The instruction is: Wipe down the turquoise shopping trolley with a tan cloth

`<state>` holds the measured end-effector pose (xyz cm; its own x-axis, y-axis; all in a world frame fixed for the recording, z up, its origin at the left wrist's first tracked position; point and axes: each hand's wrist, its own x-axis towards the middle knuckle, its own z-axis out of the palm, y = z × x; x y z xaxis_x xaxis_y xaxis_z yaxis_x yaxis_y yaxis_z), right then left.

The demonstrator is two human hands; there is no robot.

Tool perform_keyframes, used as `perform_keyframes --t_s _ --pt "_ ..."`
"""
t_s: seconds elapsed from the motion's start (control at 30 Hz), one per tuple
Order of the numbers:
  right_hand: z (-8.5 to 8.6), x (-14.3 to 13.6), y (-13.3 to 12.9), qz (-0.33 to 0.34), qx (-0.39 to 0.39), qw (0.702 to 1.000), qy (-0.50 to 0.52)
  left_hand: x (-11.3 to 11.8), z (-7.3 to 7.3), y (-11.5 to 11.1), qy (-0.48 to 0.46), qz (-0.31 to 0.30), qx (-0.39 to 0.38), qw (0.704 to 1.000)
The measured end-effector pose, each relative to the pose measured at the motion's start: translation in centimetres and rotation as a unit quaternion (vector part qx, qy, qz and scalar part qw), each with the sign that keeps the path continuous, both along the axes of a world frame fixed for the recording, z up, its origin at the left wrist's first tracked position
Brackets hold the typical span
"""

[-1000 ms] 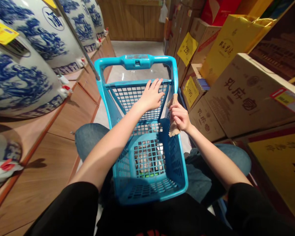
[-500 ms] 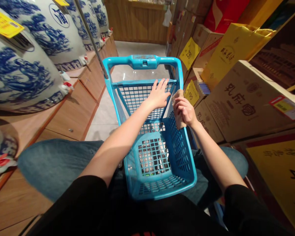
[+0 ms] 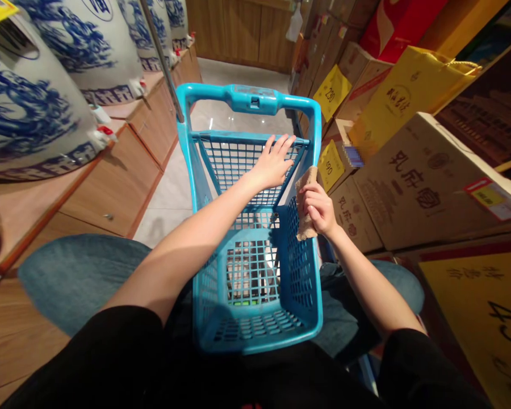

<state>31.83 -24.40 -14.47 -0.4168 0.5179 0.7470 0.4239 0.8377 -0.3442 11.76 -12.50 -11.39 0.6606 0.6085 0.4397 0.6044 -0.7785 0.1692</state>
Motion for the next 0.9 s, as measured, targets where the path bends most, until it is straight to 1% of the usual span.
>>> perform_keyframes --t_s 0.1,0.2,0.3,0.4,0.53,0.67,0.77,0.83,0.9 --pt "0.2 0.3 0.4 0.003 0.001 1.0 -0.008 -0.2 0.2 -0.3 -0.003 -0.006 -0.003 1.0" --pt "0.5 0.8 1.8 -0.025 -0.019 0.999 -0.026 -0.3 0.5 -0.5 -0.003 -0.007 -0.006 1.0" --pt "0.4 0.8 2.7 -0.04 -0.021 0.999 -0.012 -0.4 0.7 -0.3 0.001 -0.002 -0.003 1.0" --pt "-0.1 0.2 2.6 -0.056 -0.03 0.998 0.001 -0.5 0.5 -0.1 0.001 -0.008 0.008 1.0" --pt "-0.4 -0.3 1.8 -0.072 -0.033 0.997 -0.011 -0.9 0.3 -0.1 0.001 -0.019 0.009 1.0" --pt "-0.1 0.3 2.3 -0.059 -0.025 0.998 -0.024 -1.3 0.9 -0.6 0.006 -0.023 -0.01 1.0" --pt "0.1 0.8 2.9 -0.064 -0.045 0.997 -0.021 -1.4 1.4 -1.0 0.003 -0.015 -0.028 0.999" --pt "-0.2 0.8 3.1 -0.07 -0.071 0.995 -0.022 -1.2 1.7 -1.4 -0.007 -0.009 -0.031 0.999" --pt "-0.9 0.7 3.3 -0.08 -0.089 0.993 -0.008 -0.9 1.9 -1.8 -0.019 -0.005 -0.028 0.999"
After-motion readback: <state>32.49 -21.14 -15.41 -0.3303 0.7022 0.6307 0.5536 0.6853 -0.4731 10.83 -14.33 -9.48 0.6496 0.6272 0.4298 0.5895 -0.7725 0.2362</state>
